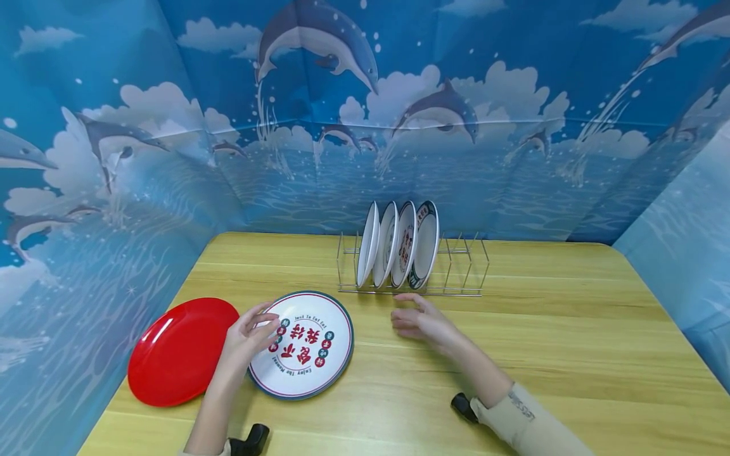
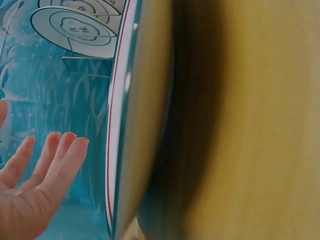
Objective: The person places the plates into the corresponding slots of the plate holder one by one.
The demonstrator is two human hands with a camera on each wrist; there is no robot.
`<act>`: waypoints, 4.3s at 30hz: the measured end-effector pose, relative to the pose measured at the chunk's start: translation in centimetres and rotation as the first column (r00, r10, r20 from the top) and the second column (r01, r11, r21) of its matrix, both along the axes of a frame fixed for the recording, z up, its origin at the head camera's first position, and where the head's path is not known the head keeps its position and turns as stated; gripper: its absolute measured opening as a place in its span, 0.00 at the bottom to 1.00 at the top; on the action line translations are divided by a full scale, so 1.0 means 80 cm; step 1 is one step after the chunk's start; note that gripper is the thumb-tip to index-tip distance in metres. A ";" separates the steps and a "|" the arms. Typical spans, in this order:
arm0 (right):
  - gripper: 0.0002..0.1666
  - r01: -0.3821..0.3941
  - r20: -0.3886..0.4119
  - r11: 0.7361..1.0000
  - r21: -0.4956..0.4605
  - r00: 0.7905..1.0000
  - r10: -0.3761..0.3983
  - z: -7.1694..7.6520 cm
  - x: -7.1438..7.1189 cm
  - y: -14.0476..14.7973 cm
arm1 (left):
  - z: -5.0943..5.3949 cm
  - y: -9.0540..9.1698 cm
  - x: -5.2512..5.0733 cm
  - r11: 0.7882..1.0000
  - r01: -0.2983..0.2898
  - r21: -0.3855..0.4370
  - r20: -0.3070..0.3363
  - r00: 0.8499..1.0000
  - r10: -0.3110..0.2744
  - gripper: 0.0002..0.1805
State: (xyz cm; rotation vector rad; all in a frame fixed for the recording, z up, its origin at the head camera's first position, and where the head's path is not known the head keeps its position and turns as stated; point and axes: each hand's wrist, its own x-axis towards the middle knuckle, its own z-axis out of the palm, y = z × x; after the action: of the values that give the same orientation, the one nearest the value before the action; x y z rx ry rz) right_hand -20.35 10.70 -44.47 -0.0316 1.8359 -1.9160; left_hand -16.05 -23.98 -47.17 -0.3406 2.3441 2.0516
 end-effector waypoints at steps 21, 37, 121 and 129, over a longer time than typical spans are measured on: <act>0.32 -0.170 0.015 0.984 0.044 0.985 0.170 -0.009 -0.005 -0.070 | 0.024 -0.025 0.094 0.997 -0.073 -0.031 0.193 0.978 0.078 0.35; 0.36 -0.281 0.084 0.956 -0.090 0.954 0.288 -0.016 -0.005 -0.099 | 0.004 -0.018 0.081 0.992 0.029 0.122 0.230 0.972 -0.056 0.38; 0.44 -0.195 -0.470 0.677 -0.710 0.847 -0.249 0.155 -0.002 0.072 | 0.060 0.083 -0.037 0.857 0.249 0.452 -0.195 0.965 -0.178 0.35; 0.43 -0.138 -0.449 0.596 -0.791 0.793 -0.412 0.167 -0.009 0.117 | 0.054 0.097 -0.084 0.899 0.200 0.389 -0.144 0.977 -0.155 0.33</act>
State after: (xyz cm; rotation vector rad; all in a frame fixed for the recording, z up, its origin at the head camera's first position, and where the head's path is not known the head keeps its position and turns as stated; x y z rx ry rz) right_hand -21.06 20.09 -31.15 -0.9197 1.0806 -2.9578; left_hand -22.80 -16.22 -42.87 -0.0019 1.8435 2.4318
